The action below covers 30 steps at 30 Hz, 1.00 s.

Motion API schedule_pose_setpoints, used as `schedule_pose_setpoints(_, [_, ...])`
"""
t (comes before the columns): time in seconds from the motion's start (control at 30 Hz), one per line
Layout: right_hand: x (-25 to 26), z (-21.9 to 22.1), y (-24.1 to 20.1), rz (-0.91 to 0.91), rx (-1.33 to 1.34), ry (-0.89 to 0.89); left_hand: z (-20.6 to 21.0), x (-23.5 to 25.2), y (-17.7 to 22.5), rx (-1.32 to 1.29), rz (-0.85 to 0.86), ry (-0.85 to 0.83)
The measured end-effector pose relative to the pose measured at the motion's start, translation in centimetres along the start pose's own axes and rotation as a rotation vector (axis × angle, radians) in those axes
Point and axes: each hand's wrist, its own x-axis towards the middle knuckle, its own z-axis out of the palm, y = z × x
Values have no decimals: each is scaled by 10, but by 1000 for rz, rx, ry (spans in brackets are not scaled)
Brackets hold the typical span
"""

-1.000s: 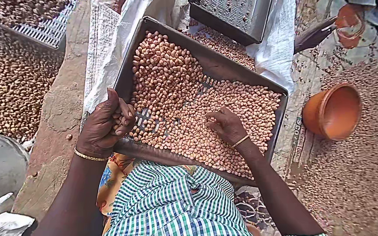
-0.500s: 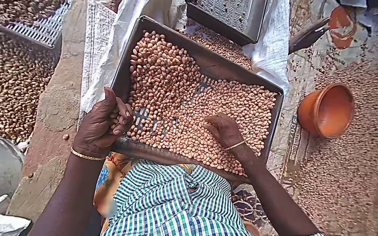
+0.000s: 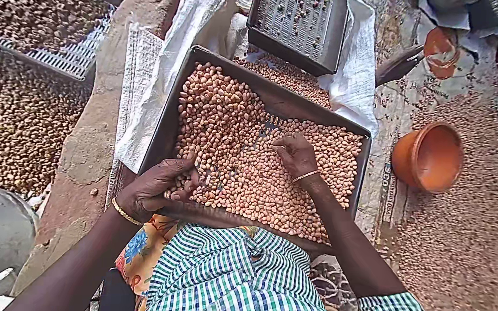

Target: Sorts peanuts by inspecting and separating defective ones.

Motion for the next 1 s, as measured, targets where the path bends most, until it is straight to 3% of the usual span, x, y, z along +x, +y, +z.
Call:
schedule_pose_setpoints(0.1, [-1,10,-1,-22,-238,-73,-3,1,-4,-165,82,-38])
schedule_pose_setpoints(0.17, [4,10,-17,82,-358,-198,-4,-1,-2,-243,74,-44])
schedule_pose_setpoints(0.23, [11,2,-20,116,-345,-291,-6,-1,-1,-255,65,-57])
schedule_pose_setpoints(0.3, [9,-9,8,13,29,-96,-10,-1,-2,-265,67,-108])
schedule_pose_setpoints(0.37, [7,-10,30,26,812,83,-13,-2,-2,-260,111,-130])
schedule_pose_setpoints(0.4, [3,-10,33,58,1092,49,-13,-3,-3,-240,139,-110])
schedule_pose_setpoints(0.47, [-9,-5,37,107,1203,-24,-10,-1,-3,-184,176,-69])
schedule_pose_setpoints(0.5, [-10,-3,32,135,1079,-36,-9,0,-2,-160,200,-43])
schedule_pose_setpoints(0.6, [-18,0,4,37,228,-97,-7,-4,-4,-121,248,17])
schedule_pose_setpoints(0.67, [-25,4,-14,-6,-101,-136,-6,-5,-4,-105,271,31])
schedule_pose_setpoints(0.87, [-5,-1,-27,125,-336,-417,-7,-3,-4,-73,307,65])
schedule_pose_setpoints(1.0, [4,-7,-10,25,-270,-457,-7,-6,-4,-47,327,67])
